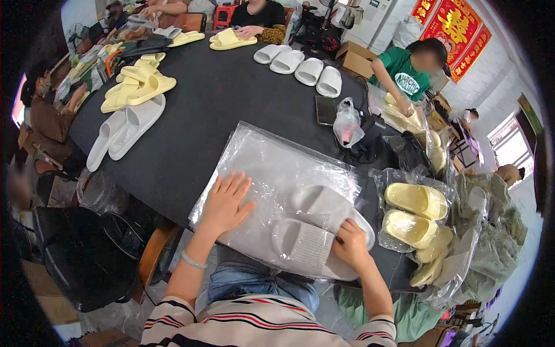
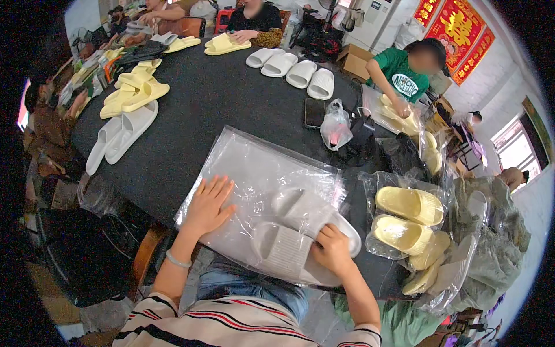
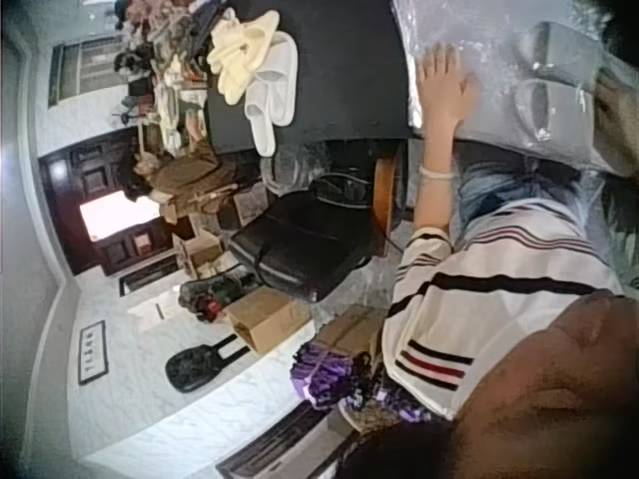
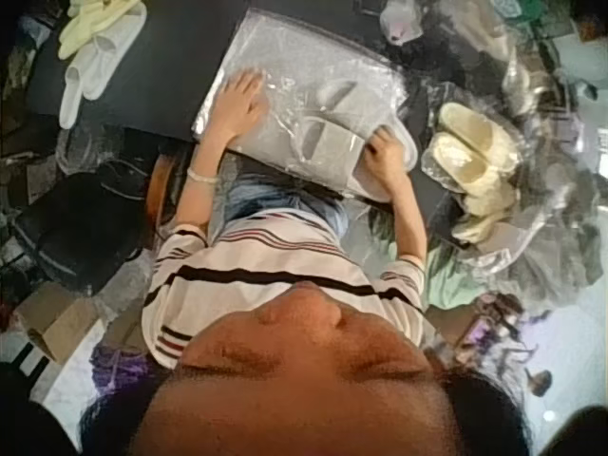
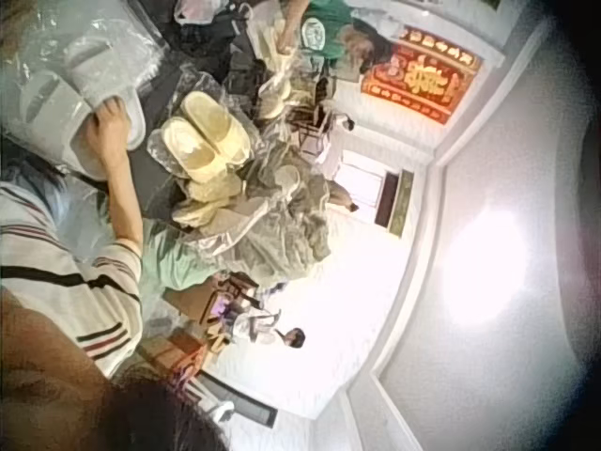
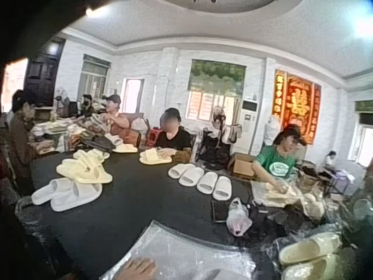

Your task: The person places pairs of yellow and white slippers into clear plastic bags on a table. They repeatedly pick up a pair of slippers, insert them into a bag, and set the packaged pair aside. The task is performed by hand without tools.

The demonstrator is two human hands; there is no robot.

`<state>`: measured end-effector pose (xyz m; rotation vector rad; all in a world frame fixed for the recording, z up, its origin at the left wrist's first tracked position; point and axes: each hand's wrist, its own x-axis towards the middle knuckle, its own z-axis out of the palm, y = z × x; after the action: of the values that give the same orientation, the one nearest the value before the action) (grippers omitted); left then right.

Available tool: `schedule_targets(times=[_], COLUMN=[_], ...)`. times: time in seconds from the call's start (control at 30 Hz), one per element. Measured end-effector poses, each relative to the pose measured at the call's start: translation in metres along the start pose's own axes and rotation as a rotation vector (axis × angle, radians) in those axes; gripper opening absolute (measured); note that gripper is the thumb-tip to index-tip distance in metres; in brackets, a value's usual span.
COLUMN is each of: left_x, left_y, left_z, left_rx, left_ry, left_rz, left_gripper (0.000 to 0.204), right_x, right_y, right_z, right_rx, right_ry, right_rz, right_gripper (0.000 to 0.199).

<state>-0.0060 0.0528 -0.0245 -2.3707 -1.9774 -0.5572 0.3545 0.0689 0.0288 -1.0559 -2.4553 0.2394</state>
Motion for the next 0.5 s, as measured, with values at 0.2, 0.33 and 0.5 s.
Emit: schedule_targets(times=[0.2,0.33,0.5], left_x=[-0.002,-0.002,0.000], left_y=[0.003,0.006,0.004], left_z=[-0.005,-0.006,-0.005], left_rx=[-0.018,-0.004,-0.036], left_ry=[0.003,0.028,0.021], left_rz=[-0.053,-0.039,-0.032], left_gripper=[0.077,0.089,0.094], right_x=[-0.066,-0.117,-0.065], right_y=[0.011,0.063,0.033], right_z=[-0.085,-0.122,-0.111], right_rx=[0.080,0.170,0.280], right_ry=[0.082,0.449,0.404], right_rz=[0.528,0.566,0.556], right_gripper=[0.036,0.033,0.032])
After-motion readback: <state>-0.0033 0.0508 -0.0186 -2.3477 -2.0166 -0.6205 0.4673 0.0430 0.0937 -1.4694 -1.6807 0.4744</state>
